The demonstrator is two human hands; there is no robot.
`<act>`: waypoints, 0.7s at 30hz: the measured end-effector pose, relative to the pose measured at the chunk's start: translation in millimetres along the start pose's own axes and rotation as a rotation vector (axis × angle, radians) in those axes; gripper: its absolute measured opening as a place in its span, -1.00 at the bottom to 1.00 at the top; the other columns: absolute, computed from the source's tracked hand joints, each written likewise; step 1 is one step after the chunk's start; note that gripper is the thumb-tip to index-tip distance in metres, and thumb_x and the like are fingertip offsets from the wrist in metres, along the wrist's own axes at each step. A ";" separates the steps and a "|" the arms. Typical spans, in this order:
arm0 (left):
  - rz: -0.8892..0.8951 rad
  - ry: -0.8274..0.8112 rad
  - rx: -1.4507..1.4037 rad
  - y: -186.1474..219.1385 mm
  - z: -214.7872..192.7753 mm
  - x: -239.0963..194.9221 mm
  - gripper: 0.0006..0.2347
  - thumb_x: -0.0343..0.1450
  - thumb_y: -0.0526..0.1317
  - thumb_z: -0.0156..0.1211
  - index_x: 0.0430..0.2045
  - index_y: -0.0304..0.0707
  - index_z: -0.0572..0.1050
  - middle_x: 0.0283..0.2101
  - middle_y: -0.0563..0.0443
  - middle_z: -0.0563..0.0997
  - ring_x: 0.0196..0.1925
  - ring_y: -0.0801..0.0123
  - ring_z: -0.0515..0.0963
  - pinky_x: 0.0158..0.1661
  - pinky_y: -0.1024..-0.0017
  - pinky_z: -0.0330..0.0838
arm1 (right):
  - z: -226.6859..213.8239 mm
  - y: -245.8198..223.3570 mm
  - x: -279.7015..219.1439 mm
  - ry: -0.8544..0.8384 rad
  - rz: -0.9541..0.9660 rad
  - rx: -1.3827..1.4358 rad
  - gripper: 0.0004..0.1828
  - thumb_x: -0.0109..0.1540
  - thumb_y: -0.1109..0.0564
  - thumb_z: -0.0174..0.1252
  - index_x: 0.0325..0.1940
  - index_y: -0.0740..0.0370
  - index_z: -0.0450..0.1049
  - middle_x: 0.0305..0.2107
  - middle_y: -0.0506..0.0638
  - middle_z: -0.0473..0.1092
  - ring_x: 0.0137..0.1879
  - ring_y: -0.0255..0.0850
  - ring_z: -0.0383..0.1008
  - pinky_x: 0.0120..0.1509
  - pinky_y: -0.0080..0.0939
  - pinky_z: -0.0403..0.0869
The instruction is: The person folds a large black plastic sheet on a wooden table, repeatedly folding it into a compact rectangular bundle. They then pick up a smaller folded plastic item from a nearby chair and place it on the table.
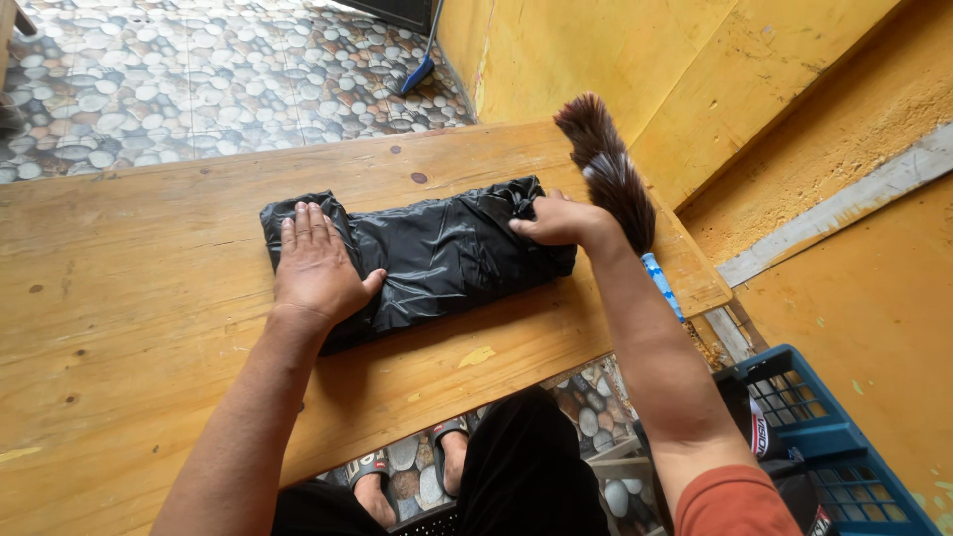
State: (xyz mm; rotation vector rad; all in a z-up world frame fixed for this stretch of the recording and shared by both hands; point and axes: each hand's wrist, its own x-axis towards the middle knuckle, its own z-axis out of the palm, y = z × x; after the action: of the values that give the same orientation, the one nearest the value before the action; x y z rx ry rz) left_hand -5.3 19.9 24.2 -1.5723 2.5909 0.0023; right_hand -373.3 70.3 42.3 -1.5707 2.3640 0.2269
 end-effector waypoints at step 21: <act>0.020 0.079 -0.018 -0.6 5.4 0.0 -0.02 0.35 0.43 -0.09 0.44 -0.57 0.06 0.55 -0.44 0.01 0.64 -0.15 -0.17 0.53 0.01 -0.39 | 75.9 -76.2 -32.4 0.625 0.101 -0.329 -0.28 0.43 -0.05 -0.06 0.45 0.65 0.10 -0.01 0.37 0.41 0.11 0.17 0.39 0.17 0.10 0.32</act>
State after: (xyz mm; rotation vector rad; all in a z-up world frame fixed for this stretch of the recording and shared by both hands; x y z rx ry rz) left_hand -4.3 20.0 18.9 -1.5836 2.6734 -0.0362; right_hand -279.8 90.7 -16.5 -1.8834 3.0112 0.1688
